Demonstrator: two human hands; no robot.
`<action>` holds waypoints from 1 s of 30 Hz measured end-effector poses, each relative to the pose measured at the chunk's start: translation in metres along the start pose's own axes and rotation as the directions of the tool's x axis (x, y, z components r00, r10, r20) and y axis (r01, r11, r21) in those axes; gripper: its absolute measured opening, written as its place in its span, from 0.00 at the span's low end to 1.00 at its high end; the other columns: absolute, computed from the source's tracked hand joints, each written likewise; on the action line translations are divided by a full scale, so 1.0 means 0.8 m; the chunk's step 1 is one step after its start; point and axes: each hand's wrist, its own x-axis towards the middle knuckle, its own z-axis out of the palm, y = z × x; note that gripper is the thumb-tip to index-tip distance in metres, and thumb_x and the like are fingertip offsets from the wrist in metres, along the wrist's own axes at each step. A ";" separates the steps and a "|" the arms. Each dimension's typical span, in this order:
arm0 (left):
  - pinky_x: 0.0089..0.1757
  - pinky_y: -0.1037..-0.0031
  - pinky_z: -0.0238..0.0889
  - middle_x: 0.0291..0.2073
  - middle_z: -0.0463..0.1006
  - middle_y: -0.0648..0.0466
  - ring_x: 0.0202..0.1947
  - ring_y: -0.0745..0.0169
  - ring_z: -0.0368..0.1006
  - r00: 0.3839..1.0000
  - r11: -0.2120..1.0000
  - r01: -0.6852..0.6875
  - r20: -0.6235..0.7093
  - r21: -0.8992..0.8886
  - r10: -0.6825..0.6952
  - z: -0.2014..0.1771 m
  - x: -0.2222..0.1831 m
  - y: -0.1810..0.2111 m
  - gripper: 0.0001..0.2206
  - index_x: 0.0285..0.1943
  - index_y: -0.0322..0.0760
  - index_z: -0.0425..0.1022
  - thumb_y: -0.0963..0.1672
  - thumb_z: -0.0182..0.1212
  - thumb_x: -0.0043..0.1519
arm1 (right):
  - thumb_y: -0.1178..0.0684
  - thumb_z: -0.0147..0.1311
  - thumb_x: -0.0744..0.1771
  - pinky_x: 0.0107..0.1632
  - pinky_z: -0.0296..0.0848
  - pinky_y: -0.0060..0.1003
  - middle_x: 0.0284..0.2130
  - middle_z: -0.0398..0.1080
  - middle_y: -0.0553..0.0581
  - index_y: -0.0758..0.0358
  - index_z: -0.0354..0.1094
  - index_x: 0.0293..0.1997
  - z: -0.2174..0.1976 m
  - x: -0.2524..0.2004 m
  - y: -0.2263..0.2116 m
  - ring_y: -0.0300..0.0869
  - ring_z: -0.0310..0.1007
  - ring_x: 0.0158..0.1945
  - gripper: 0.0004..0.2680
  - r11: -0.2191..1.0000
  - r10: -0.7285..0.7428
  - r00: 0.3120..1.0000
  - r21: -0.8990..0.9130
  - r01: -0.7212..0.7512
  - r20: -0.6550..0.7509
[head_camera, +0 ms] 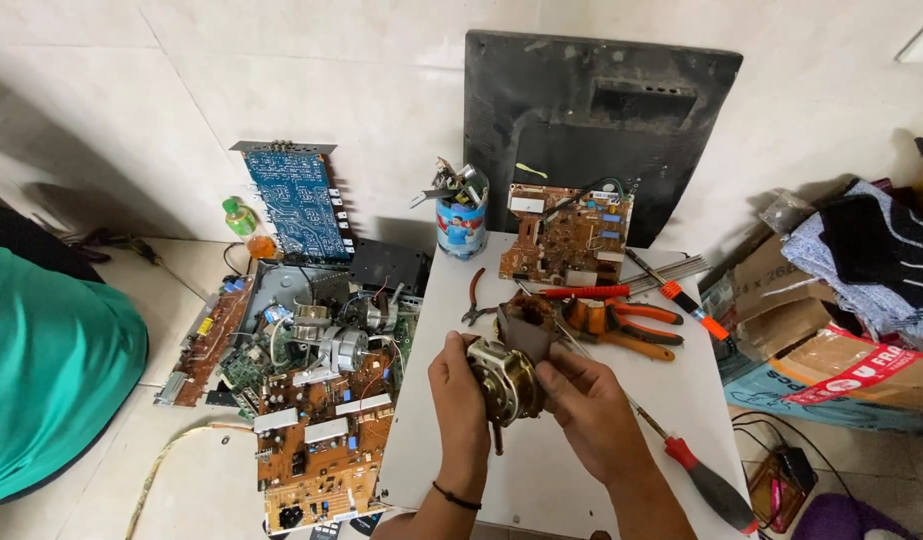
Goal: The person is using a piece of sandpaper to clean or smooth the surface of a small electric motor component while surrounded by disassembled electronics.
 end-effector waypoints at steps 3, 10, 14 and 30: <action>0.29 0.75 0.58 0.21 0.73 0.51 0.22 0.67 0.61 0.998 0.995 -0.063 0.023 0.080 0.061 -0.001 -0.003 0.006 0.22 0.34 0.25 0.77 0.48 0.45 0.71 | 0.65 0.56 0.65 0.42 0.72 0.40 0.41 0.79 0.71 0.81 0.72 0.58 0.010 -0.006 -0.011 0.46 0.73 0.38 0.15 0.994 0.011 0.999 -0.110 -0.005 0.052; 0.25 0.75 0.57 0.19 0.72 0.51 0.19 0.68 0.61 0.997 0.993 -0.078 0.016 0.089 0.077 0.002 -0.002 -0.001 0.22 0.33 0.25 0.77 0.48 0.44 0.71 | 0.62 0.53 0.67 0.41 0.71 0.34 0.38 0.80 0.65 0.78 0.73 0.58 0.013 -0.009 -0.012 0.41 0.72 0.37 0.14 0.968 -0.070 0.995 -0.238 0.085 0.073; 0.24 0.78 0.56 0.20 0.71 0.56 0.19 0.72 0.60 0.984 0.983 -0.145 0.119 0.108 0.132 0.002 -0.001 -0.001 0.23 0.34 0.27 0.77 0.50 0.44 0.72 | 0.63 0.51 0.68 0.43 0.74 0.36 0.41 0.78 0.69 0.82 0.71 0.56 0.012 -0.003 -0.008 0.45 0.74 0.39 0.13 0.982 -0.110 0.994 -0.158 0.106 -0.017; 0.43 0.76 0.75 0.47 0.84 0.40 0.43 0.60 0.80 0.861 0.969 -0.248 0.452 -0.027 0.232 0.005 -0.003 0.002 0.22 0.63 0.22 0.73 0.41 0.64 0.60 | 0.59 0.44 0.71 0.57 0.70 0.38 0.50 0.72 0.66 0.75 0.65 0.61 -0.003 0.008 -0.005 0.44 0.69 0.49 0.13 0.976 -0.166 0.956 0.099 0.195 -0.242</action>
